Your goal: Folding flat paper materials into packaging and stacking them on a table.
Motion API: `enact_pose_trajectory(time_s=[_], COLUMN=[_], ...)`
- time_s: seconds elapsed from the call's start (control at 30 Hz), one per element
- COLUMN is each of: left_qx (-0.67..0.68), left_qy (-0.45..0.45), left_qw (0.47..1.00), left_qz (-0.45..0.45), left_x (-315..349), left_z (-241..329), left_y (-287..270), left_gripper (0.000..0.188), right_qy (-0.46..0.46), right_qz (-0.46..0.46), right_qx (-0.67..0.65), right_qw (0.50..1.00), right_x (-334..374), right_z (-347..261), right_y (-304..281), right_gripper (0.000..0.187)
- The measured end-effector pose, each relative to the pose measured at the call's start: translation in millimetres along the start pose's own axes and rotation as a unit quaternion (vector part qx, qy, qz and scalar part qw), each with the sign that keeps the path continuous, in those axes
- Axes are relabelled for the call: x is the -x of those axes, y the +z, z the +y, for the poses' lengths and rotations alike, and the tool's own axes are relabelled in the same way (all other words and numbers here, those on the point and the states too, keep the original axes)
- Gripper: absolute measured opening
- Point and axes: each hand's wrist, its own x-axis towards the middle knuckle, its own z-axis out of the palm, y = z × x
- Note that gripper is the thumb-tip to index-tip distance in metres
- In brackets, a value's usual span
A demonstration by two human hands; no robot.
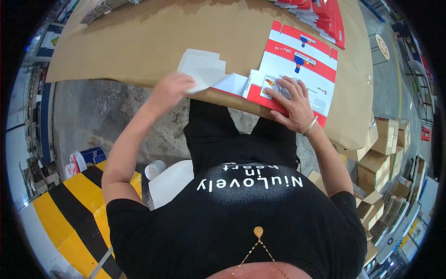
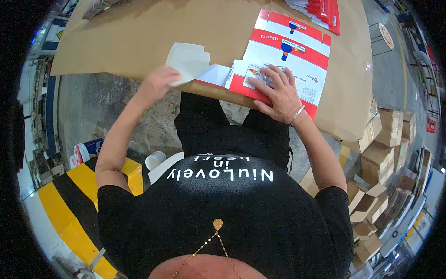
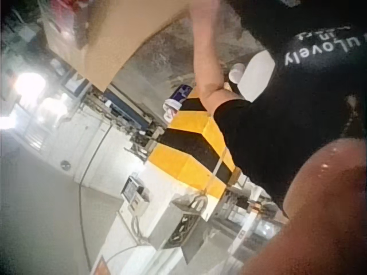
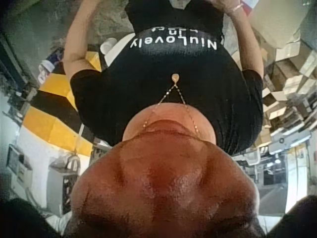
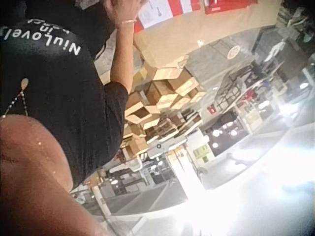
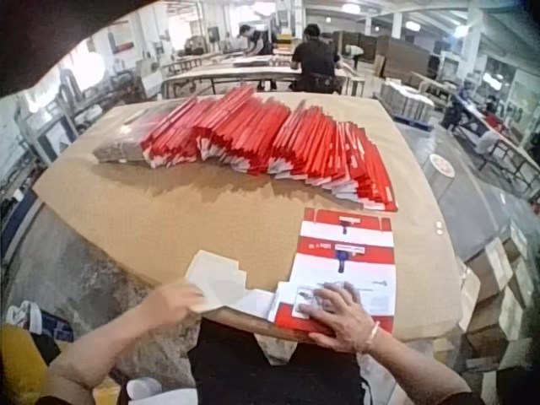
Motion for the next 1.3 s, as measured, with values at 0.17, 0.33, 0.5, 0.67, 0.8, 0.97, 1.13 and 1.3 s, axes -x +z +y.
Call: enact_pose_trajectory(time_s=[0.17,0.33,0.5,0.67,0.8,0.97,1.13,1.3], left_qx=[0.406,0.63,0.371,0.075,-0.003,-0.075,-0.073,-0.122], left_qy=[-0.268,-0.335,-0.247,-0.024,-0.027,-0.054,-0.072,-0.08], left_qw=[0.793,0.469,0.795,0.992,0.997,0.993,0.991,0.986], left_qz=[0.368,0.521,0.411,0.104,0.077,0.069,0.089,0.083], left_x=[-41,-84,-100,-96,-97,-100,-101,-101], left_z=[22,49,45,44,51,53,58,65], left_y=[11,34,59,42,46,51,49,48], left_gripper=[0.067,0.08,0.062,0.08,0.063,0.055,0.052,0.053], right_qy=[-0.005,-0.025,-0.02,-0.018,-0.02,-0.026,-0.009,-0.011], right_qz=[-0.008,-0.005,0.018,-0.01,-0.022,-0.025,-0.026,-0.002], right_qx=[-0.026,-0.029,-0.042,0.013,0.044,0.056,0.061,0.071], right_qw=[1.0,0.999,0.999,1.0,0.999,0.998,0.998,0.997], right_x=[-1,3,3,-2,-1,-3,-7,-9], right_z=[-1,4,-5,-12,-14,-11,-14,-16], right_y=[2,3,7,9,12,15,17,23], right_gripper=[0.065,0.061,0.061,0.073,0.076,0.073,0.063,0.056])
